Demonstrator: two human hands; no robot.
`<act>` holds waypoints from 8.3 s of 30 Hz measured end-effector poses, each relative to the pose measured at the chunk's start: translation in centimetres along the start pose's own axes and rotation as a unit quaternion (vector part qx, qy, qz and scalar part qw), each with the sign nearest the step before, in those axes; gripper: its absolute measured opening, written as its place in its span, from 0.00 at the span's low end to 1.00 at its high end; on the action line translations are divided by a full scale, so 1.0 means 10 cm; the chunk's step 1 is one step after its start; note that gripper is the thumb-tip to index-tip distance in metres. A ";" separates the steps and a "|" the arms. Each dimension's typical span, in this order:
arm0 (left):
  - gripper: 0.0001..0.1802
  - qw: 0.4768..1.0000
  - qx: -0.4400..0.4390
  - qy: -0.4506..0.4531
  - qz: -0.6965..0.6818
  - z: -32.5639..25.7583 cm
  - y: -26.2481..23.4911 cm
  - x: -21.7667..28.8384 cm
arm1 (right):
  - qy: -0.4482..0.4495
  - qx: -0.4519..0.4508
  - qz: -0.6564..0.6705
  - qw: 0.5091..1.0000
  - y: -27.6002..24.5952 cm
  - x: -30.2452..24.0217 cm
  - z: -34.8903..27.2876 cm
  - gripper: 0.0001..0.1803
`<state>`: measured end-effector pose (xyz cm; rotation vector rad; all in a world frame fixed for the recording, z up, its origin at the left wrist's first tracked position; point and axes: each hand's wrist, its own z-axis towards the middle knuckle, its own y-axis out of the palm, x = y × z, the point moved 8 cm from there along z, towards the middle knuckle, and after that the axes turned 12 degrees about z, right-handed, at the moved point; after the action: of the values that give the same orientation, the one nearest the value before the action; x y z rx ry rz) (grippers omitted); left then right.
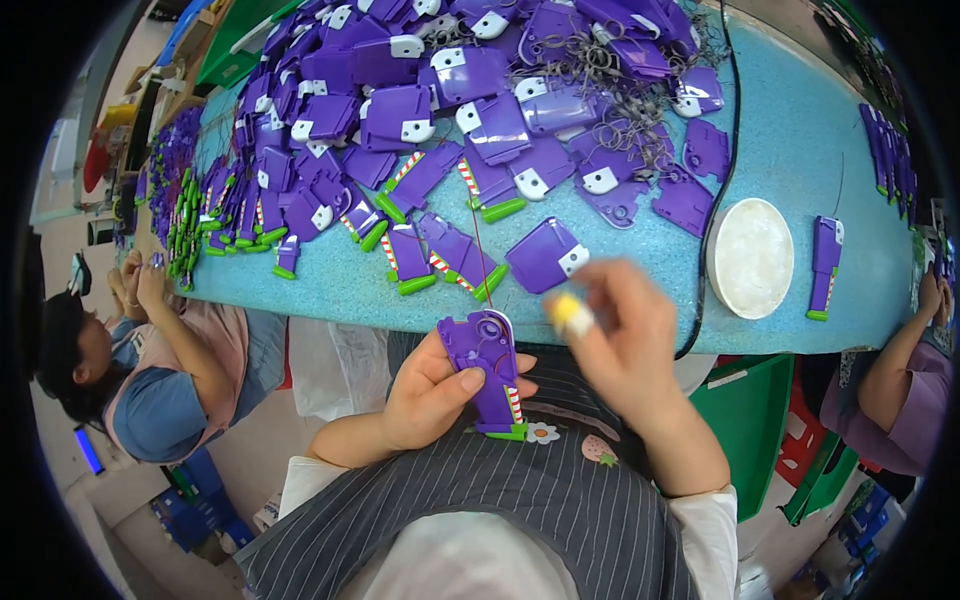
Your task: The person assembles purple and green plastic toy components using a glue applicator bottle.
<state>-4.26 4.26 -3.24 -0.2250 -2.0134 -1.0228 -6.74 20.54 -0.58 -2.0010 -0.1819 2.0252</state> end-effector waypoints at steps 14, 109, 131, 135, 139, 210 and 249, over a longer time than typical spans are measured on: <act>0.31 0.996 -0.033 -0.062 0.050 0.05 0.18 -0.19 | 0.071 -0.083 0.284 0.953 0.03 -0.02 -0.43 0.16; 0.33 0.659 0.006 0.259 0.706 0.74 0.47 0.98 | -0.026 0.237 0.011 0.971 -1.14 -0.35 -0.73 0.15; 0.17 0.791 0.121 0.229 0.555 0.22 0.29 0.61 | -0.076 -0.061 -0.092 0.991 -0.11 -0.48 -0.21 0.49; 0.21 0.771 0.065 0.288 0.564 0.13 0.31 0.51 | -0.103 -0.068 -0.074 0.990 0.11 -0.37 -0.18 0.45; 0.25 0.777 0.057 0.253 0.573 0.11 0.22 0.44 | -0.081 -0.084 -0.071 0.991 0.28 -0.24 -0.28 0.43; 0.14 0.895 0.147 0.177 0.383 0.23 -0.08 0.29 | -0.199 0.001 -0.185 0.962 0.12 -0.63 -0.03 0.13; 0.19 0.652 0.170 0.362 0.644 0.12 0.31 0.69 | -0.005 -0.030 0.159 0.987 0.15 -0.25 -0.06 0.21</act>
<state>-7.79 5.72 3.42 -0.7541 -0.8081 0.2318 -6.37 18.31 1.32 -2.1736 0.0823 2.2416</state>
